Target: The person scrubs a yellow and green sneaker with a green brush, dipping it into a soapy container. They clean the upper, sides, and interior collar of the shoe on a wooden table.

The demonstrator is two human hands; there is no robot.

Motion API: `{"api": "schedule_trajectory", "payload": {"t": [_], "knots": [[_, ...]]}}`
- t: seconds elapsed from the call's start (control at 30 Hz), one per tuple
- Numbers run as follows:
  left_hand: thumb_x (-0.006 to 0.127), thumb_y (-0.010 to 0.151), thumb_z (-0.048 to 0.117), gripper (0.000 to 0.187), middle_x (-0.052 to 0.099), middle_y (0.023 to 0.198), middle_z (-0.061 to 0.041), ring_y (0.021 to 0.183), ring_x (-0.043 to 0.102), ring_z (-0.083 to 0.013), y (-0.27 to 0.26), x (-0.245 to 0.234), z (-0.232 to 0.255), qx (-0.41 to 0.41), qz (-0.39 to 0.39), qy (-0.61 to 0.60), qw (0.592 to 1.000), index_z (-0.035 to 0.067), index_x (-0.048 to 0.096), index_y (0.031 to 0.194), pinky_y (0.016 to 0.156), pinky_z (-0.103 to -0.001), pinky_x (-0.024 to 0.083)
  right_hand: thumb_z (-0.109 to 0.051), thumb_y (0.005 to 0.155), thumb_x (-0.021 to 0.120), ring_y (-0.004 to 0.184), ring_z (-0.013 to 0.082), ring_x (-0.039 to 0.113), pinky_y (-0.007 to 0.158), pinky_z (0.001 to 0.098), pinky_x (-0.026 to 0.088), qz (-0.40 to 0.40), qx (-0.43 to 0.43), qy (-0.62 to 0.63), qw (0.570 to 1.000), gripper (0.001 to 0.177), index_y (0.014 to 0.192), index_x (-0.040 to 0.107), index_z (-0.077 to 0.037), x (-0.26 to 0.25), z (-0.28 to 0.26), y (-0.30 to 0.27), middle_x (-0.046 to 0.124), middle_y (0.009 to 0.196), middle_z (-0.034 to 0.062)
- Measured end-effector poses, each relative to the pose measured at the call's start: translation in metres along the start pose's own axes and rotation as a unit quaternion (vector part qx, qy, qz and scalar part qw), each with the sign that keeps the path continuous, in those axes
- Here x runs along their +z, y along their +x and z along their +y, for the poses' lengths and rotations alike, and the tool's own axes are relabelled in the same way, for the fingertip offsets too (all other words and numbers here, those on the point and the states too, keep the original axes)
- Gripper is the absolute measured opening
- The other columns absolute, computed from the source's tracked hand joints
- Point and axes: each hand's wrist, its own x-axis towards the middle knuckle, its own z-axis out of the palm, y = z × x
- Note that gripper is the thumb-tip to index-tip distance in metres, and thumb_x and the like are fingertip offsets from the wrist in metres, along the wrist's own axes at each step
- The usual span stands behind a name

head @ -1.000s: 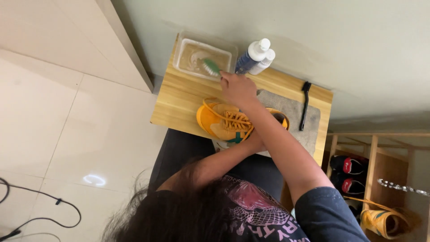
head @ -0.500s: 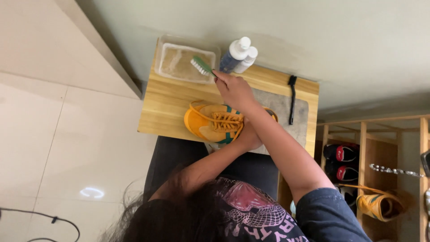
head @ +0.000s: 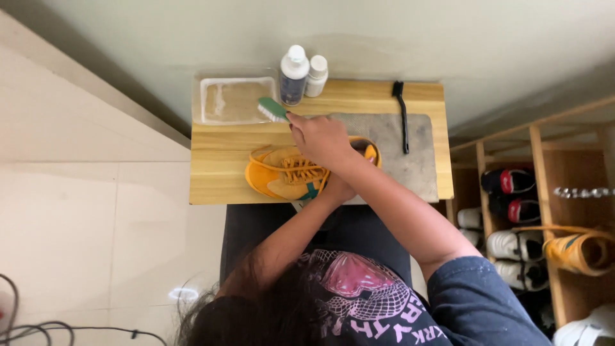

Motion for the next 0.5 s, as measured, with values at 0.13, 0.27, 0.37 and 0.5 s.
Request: {"api": "schedule_trajectory", "payload": {"t": [0.13, 0.27, 0.37, 0.5], "knots": [[0.054, 0.1, 0.046, 0.039, 0.078, 0.107, -0.009, 0.124, 0.065, -0.0169, 0.004, 0.008, 0.006, -0.001, -0.024, 0.013, 1.0, 0.013, 0.075, 0.099, 0.128, -0.046, 0.003, -0.023, 0.101, 0.048, 0.05, 0.0293, 0.067, 0.043, 0.0393, 0.054, -0.008, 0.015, 0.013, 1.0, 0.039, 0.134, 0.068, -0.019, 0.005, 0.016, -0.01, 0.067, 0.062, 0.0119], [0.053, 0.1, 0.047, 0.041, 0.078, 0.108, -0.01, 0.125, 0.064, -0.0176, 0.006, 0.01, 0.013, -0.008, -0.025, 0.024, 0.999, 0.013, 0.076, 0.1, 0.128, -0.045, 0.003, -0.023, 0.102, 0.046, 0.054, 0.0285, 0.069, 0.046, 0.0386, 0.055, -0.015, 0.019, 0.049, 0.999, 0.04, 0.137, 0.066, -0.019, 0.001, 0.024, -0.02, 0.069, 0.066, 0.0124], [0.053, 0.1, 0.048, 0.042, 0.078, 0.108, -0.011, 0.126, 0.064, -0.018, 0.004, 0.014, 0.017, -0.02, -0.017, 0.035, 0.999, 0.012, 0.076, 0.101, 0.128, -0.045, 0.003, -0.019, 0.104, 0.049, 0.072, 0.0293, 0.073, 0.059, 0.0384, 0.059, 0.019, 0.035, 0.185, 0.982, 0.041, 0.142, 0.062, -0.021, -0.012, 0.029, -0.033, 0.074, 0.088, 0.013], [0.052, 0.1, 0.049, 0.044, 0.078, 0.109, -0.011, 0.127, 0.064, -0.0186, 0.003, 0.018, 0.016, -0.048, -0.003, 0.048, 0.998, 0.012, 0.077, 0.103, 0.128, -0.045, 0.003, 0.006, 0.099, 0.05, 0.126, 0.0436, 0.057, 0.103, 0.0524, 0.048, 0.177, -0.007, 0.402, 0.898, 0.047, 0.145, 0.057, -0.003, -0.018, 0.055, -0.086, 0.064, 0.134, 0.0284]]}}
